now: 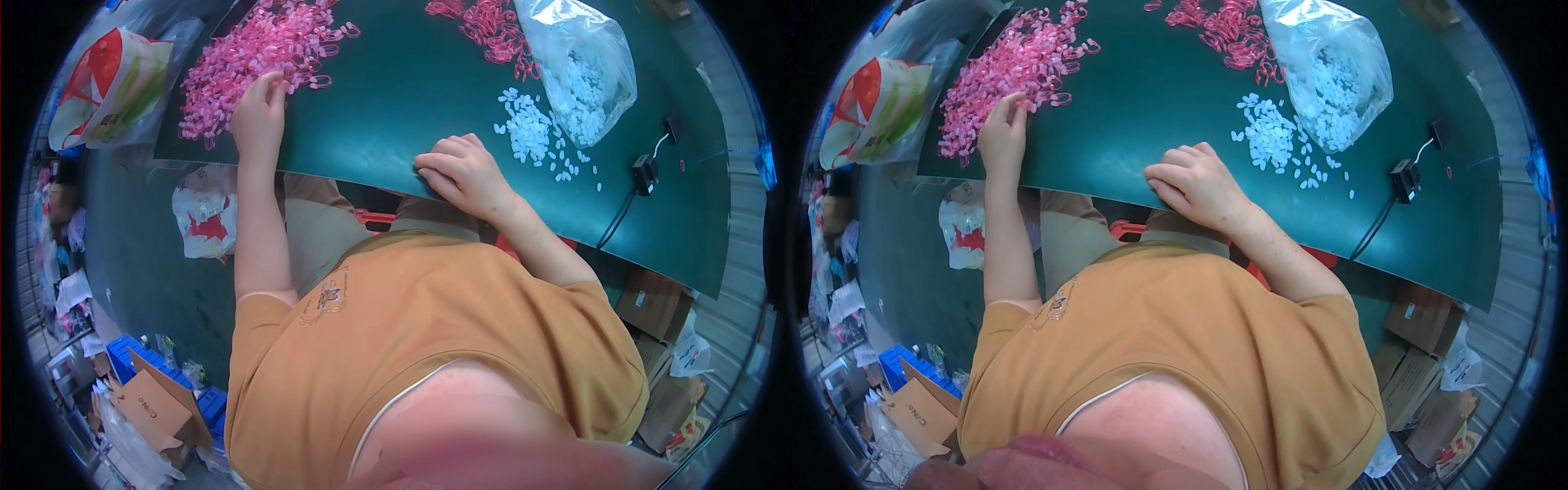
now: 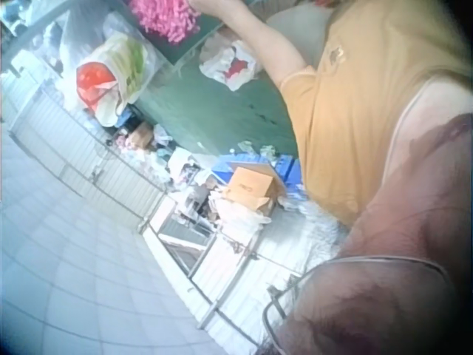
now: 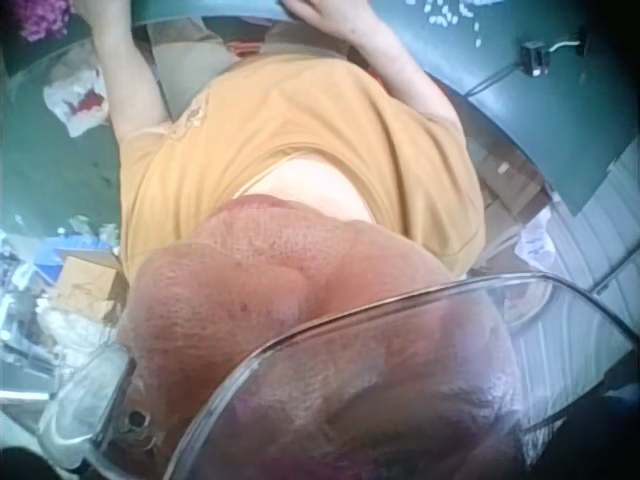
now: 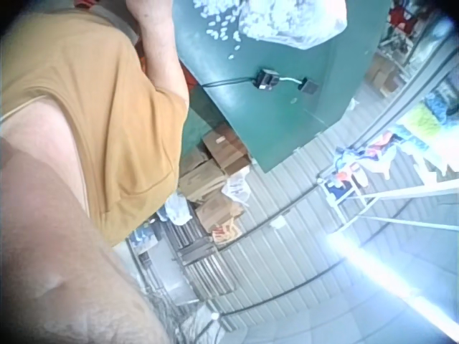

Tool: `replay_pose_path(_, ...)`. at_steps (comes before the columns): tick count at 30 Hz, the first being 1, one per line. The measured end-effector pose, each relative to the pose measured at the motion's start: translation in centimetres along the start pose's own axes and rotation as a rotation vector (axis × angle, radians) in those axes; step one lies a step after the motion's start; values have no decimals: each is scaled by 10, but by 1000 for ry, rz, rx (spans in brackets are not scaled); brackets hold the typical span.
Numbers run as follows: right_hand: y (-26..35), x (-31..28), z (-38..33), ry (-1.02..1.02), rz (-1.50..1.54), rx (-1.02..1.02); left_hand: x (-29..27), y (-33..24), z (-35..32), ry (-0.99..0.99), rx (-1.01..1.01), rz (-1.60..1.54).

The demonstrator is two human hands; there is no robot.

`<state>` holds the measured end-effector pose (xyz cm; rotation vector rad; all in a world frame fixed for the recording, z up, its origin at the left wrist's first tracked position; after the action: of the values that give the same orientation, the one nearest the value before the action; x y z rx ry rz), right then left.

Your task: The person assembles items by taking white plastic pieces and pink rubber loops from the table and attaching them together by hand.

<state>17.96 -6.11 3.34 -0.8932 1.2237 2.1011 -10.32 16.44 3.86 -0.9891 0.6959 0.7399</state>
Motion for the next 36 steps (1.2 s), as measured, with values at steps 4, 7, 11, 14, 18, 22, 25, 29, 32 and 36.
replay_pose_path(4,-4,-1,0,2,50,20,3,7,10,27,-30,-283)
replay_pose_path(7,-1,-5,3,-25,68,33,3,-6,11,-89,237,-148)
replay_pose_path(11,0,-2,4,-35,53,2,16,-43,-4,-46,603,-18)
replay_pose_path(14,3,0,6,-43,47,15,30,-23,10,-4,660,107)
replay_pose_path(18,5,0,4,-33,33,111,1,17,36,-71,638,146)
replay_pose_path(22,9,-3,3,-211,-183,128,-41,75,29,-227,521,4)
replay_pose_path(25,7,-1,4,-236,-351,181,-59,166,27,-338,338,74)
replay_pose_path(29,-2,10,9,-89,-458,229,-62,248,38,-201,83,106)
replay_pose_path(32,-4,12,7,-29,-500,285,-54,231,44,-22,101,192)
replay_pose_path(36,-2,14,11,-1,-519,273,-55,226,42,44,145,202)
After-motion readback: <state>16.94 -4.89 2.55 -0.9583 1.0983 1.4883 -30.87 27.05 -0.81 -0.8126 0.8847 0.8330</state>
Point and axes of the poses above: each hand's wrist, its own z-axis towards the middle knuckle, its own x-axis out of the palm, y = z × x, the point moved 3 cm from there along z, towards the middle knuckle, and after that the axes turned 1 degree about z, right-handed, at the moved point
